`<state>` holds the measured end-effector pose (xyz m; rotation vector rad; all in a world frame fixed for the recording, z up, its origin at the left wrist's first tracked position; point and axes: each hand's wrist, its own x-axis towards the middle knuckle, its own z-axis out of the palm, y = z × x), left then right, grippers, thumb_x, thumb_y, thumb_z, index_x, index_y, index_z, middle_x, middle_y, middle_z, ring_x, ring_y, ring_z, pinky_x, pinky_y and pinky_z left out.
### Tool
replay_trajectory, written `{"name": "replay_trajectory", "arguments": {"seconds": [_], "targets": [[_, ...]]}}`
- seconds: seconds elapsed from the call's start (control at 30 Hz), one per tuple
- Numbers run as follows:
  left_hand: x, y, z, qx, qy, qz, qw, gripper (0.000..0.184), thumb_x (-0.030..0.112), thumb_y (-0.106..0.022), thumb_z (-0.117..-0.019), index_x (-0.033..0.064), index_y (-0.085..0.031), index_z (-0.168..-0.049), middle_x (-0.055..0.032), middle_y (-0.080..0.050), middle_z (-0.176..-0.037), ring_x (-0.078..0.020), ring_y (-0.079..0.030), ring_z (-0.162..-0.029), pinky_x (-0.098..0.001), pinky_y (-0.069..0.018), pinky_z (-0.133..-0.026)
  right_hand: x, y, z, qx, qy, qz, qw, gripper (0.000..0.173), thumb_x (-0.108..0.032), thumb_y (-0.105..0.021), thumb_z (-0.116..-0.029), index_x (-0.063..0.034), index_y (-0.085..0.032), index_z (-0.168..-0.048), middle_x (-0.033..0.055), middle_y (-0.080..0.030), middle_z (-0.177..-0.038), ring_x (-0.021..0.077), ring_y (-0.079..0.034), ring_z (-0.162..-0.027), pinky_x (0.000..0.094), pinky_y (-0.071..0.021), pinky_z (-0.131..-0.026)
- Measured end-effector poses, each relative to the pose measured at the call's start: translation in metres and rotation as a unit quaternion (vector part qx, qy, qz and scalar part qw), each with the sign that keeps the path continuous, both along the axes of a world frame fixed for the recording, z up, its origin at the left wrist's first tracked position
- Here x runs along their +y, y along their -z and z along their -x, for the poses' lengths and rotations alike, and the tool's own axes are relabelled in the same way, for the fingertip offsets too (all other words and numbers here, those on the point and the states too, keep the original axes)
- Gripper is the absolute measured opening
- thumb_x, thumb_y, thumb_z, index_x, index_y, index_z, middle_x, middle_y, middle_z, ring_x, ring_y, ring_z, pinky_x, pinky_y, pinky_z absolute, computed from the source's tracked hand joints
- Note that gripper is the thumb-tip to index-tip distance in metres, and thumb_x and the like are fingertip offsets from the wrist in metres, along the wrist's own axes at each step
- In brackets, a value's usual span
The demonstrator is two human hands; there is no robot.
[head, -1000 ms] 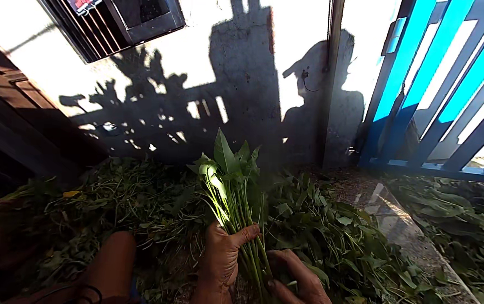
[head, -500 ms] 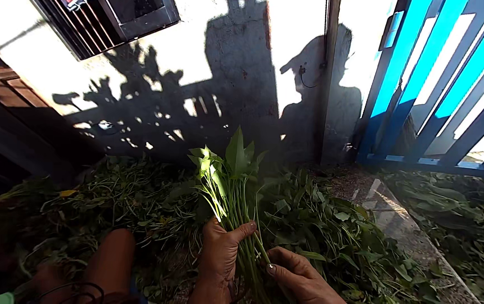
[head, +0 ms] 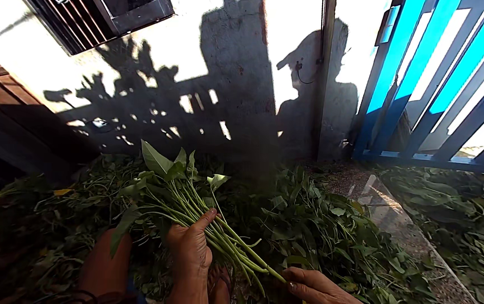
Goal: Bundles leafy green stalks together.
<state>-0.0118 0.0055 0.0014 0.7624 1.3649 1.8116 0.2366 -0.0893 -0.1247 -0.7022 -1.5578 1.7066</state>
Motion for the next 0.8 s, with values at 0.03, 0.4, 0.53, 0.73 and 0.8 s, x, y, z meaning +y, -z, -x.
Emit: {"name": "replay_trajectory", "arguments": {"seconds": [0.03, 0.4, 0.53, 0.73, 0.8], "targets": [[0.0, 0.0, -0.001, 0.002, -0.007, -0.009, 1.0, 0.044, -0.019, -0.078, -0.0736, -0.0106, -0.06, -0.113, -0.0249, -0.072, -0.085, -0.0346, -0.073, -0.069, -0.0459, -0.0649, -0.061, 0.0, 0.0, -0.002, -0.035, 0.011, -0.016, 0.999, 0.033, -0.019, -0.043, -0.11, -0.0023, -0.065, -0.127, 0.0095, -0.07, -0.093, 0.0178, -0.067, -0.079, 0.0378, -0.0587, -0.074], [-0.005, -0.003, -0.033, -0.038, -0.095, -0.07, 0.992, 0.043, -0.01, -0.082, -0.0756, -0.0019, -0.063, -0.114, -0.0143, -0.073, -0.096, -0.0244, -0.074, -0.084, -0.0426, -0.0648, -0.074, 0.035, -0.017, 0.001, 0.27, 0.47, 0.21, 0.814, 0.026, -0.013, -0.045, -0.1089, 0.0019, -0.064, -0.101, 0.0073, -0.059, -0.07, 0.0109, -0.053, -0.051, 0.0245, -0.0496, -0.047], [0.002, -0.019, 0.007, -0.067, -0.129, -0.091, 0.985, 0.04, -0.005, -0.078, -0.0831, -0.0026, -0.06, -0.119, -0.0167, -0.071, -0.099, -0.0278, -0.073, -0.087, -0.046, -0.0636, -0.076, 0.018, 0.009, -0.048, 0.26, 0.373, 0.21, 0.866, 0.044, -0.031, -0.035, -0.1084, -0.0114, -0.06, -0.079, -0.0006, -0.053, -0.062, 0.0096, -0.051, -0.05, 0.0268, -0.0486, -0.049], [-0.004, -0.019, 0.01, -0.047, -0.105, -0.02, 0.993, 0.03, -0.005, -0.075, -0.0857, -0.0059, -0.062, -0.113, -0.0186, -0.07, -0.087, -0.0265, -0.07, -0.07, -0.041, -0.063, -0.062, 0.027, 0.076, -0.072, -0.454, 0.18, 0.126, 0.863, 0.035, -0.035, -0.063, -0.0982, -0.0064, -0.074, -0.114, 0.0181, -0.073, -0.111, 0.0366, -0.069, -0.109, 0.0625, -0.0503, -0.098], [-0.005, -0.019, 0.008, -0.058, -0.108, -0.016, 0.992, 0.031, -0.005, -0.074, -0.0859, -0.0061, -0.061, -0.114, -0.0194, -0.07, -0.089, -0.0268, -0.07, -0.072, -0.0415, -0.063, -0.065, 0.053, 0.104, -0.078, -0.503, 0.338, 0.157, 0.78, 0.03, -0.023, -0.059, -0.0988, -0.0032, -0.073, -0.116, 0.0238, -0.07, -0.115, 0.0409, -0.066, -0.113, 0.0628, -0.0487, -0.099]]}}
